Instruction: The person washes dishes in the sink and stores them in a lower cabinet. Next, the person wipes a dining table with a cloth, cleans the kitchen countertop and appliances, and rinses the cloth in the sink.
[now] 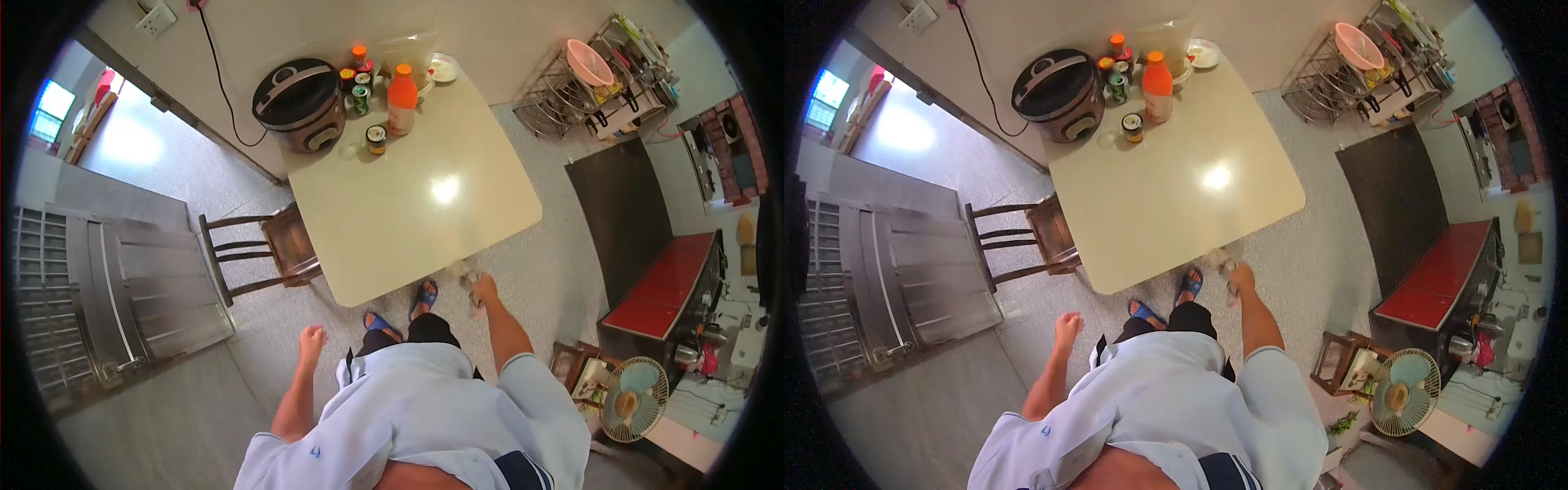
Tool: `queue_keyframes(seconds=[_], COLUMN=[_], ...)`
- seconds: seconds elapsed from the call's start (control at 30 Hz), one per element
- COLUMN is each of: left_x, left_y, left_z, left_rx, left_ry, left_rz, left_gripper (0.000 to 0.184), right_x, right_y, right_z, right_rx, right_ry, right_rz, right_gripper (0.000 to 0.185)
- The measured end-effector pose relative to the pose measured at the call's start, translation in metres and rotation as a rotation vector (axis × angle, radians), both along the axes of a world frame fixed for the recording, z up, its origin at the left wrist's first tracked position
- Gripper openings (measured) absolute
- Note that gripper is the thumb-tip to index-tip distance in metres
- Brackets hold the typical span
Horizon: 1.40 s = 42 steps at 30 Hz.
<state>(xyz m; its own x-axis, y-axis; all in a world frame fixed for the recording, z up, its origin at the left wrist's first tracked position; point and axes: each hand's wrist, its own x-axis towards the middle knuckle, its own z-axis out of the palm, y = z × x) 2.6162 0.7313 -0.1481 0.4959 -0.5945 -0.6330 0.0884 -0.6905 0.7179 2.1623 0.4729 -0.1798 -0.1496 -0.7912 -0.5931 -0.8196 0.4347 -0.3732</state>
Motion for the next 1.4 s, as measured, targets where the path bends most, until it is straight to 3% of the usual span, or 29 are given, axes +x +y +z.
queue_keyframes(seconds=[0.17, 0.23, 0.3, 0.33, 0.47, 0.6, 0.73, 0.93, 1.0, 1.1, 1.2, 1.27, 1.33, 1.4], left_x=[-0.003, -0.008, -0.009, -0.006, 0.007, 0.011, 0.005, -0.004, 0.006, 0.004, 0.004, -0.005, -0.022, -0.042], left_y=[-0.146, -0.207, -0.262, -0.288, -0.386, -0.456, -0.499, -0.530, -0.529, -0.514, -0.472, -0.437, -0.396, -0.358], left_z=[-0.002, 0.013, 0.023, 0.024, 0.038, 0.038, 0.058, 0.049, 0.020, 0.027, 0.028, 0.038, 0.041, 0.033], left_rx=[-0.191, -0.278, -0.357, -0.369, -0.426, -0.407, -0.205, 0.025, -0.014, -0.032, -0.111, -0.024, -0.063, -0.176], left_ry=[-0.350, -0.487, -0.593, -0.616, -0.841, -1.105, -0.937, -0.871, -0.970, -0.925, -0.905, -0.875, -0.906, -0.886], left_rz=[-0.214, -0.223, -0.223, -0.220, -0.373, -0.433, -0.465, -0.666, -0.637, -0.530, -0.417, -0.465, -0.532, -0.590], left_gripper=[0.024, 0.023, 0.024, 0.025, 0.048, 0.076, 0.086, 0.083, 0.074, 0.064, 0.064, 0.063, 0.062, 0.061], right_x=[-0.054, -0.065, -0.090, -0.099, -0.131, -0.111, -0.084, -0.049, -0.044, -0.033, -0.052, -0.057, -0.047, -0.030], right_y=[0.085, 0.097, 0.119, 0.128, 0.143, 0.148, 0.161, 0.164, 0.153, 0.117, 0.108, 0.094, 0.059, 0.023], right_z=[-0.039, 0.005, 0.009, 0.010, 0.017, 0.064, 0.080, 0.086, 0.094, 0.127, 0.082, 0.073, 0.074, 0.096], right_rx=[0.010, 0.074, 0.093, 0.044, 0.039, 0.030, -0.003, -0.039, 0.004, -0.001, -0.100, -0.130, -0.248, -0.158], right_ry=[-0.006, -0.052, -0.291, -0.254, -0.289, -0.381, -0.362, -0.441, -0.385, -0.332, -0.335, -0.332, -0.261, -0.449], right_rz=[-0.164, -0.138, -0.435, -0.456, -0.566, -0.771, -0.882, -0.944, -0.828, -0.720, -0.578, -0.492, -0.213, -0.294], right_gripper=[0.044, 0.045, 0.045, 0.043, 0.038, 0.037, 0.037, 0.032, 0.030, 0.029, 0.029, 0.030, 0.032, 0.034])
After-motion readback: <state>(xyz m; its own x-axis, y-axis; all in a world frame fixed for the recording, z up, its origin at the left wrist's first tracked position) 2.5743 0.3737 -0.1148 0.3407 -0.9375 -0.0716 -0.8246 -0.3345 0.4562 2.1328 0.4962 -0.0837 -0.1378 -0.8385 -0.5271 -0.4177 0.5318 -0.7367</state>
